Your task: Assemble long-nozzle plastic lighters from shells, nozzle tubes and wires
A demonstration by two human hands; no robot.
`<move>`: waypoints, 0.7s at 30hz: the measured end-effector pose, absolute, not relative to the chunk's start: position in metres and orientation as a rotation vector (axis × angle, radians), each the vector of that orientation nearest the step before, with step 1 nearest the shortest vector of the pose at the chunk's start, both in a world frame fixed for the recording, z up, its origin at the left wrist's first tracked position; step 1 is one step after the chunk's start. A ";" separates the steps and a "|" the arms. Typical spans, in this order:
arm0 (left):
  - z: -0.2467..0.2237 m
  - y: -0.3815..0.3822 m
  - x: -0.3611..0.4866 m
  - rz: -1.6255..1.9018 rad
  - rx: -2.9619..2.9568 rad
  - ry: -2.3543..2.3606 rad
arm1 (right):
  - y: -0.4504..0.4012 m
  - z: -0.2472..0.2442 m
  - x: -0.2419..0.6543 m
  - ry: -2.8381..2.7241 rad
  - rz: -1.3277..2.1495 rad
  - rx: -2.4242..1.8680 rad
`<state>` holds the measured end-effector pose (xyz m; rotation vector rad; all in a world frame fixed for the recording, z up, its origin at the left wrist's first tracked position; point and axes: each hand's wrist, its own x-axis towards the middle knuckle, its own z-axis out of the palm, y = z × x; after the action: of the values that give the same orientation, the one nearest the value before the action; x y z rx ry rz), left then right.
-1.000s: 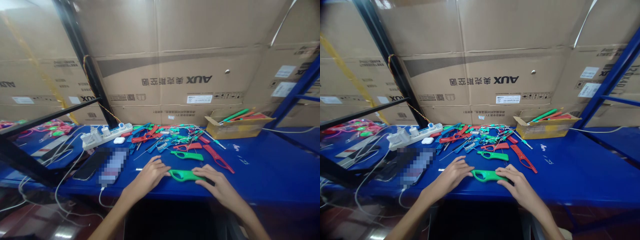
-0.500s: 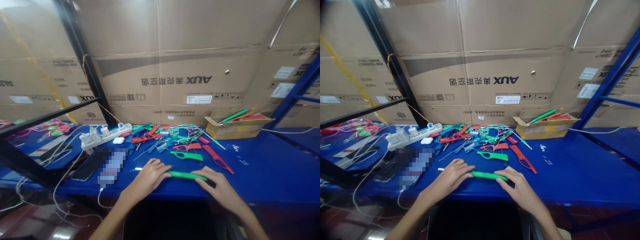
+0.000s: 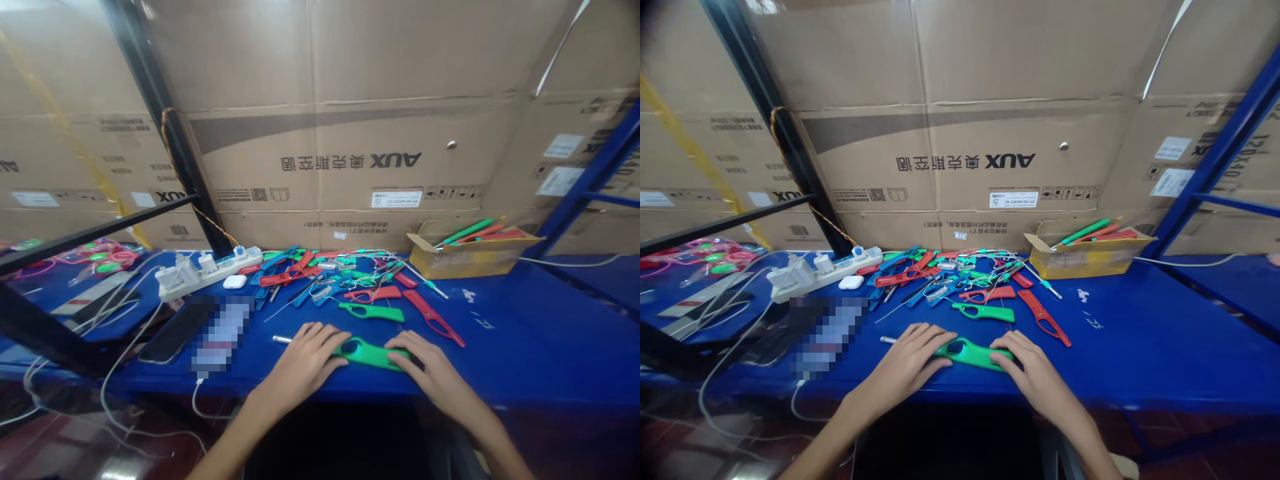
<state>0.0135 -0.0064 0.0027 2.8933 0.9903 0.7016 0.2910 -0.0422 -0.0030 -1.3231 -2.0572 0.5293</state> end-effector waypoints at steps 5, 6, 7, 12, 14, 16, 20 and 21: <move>0.004 -0.013 0.027 0.601 2.937 0.904 | -0.044 -0.005 0.288 -2.106 0.520 -1.294; 0.004 -0.014 0.030 0.588 2.942 0.901 | -0.045 -0.005 0.287 -2.108 0.522 -1.296; 0.005 -0.015 0.032 0.575 2.944 0.906 | -0.045 -0.005 0.286 -2.110 0.531 -1.290; 0.008 -0.020 0.034 0.535 2.896 0.958 | -0.043 -0.002 0.293 -1.956 0.467 -1.274; 0.009 -0.020 0.034 0.541 2.885 0.965 | -0.041 -0.002 0.312 -1.821 0.311 -1.328; 0.008 -0.019 0.033 0.555 2.896 0.956 | -0.038 -0.005 0.344 -1.668 0.105 -1.442; 0.005 -0.016 0.035 0.577 2.929 0.935 | -0.030 -0.017 0.427 -1.437 -0.203 -1.726; 0.004 -0.016 0.035 0.576 2.932 0.937 | -0.028 -0.020 0.446 -1.430 -0.210 -1.781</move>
<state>0.0355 -0.0162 0.0044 2.9315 0.9369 0.5755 0.4458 -0.0284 -0.0201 -1.7807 -1.4303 -0.2105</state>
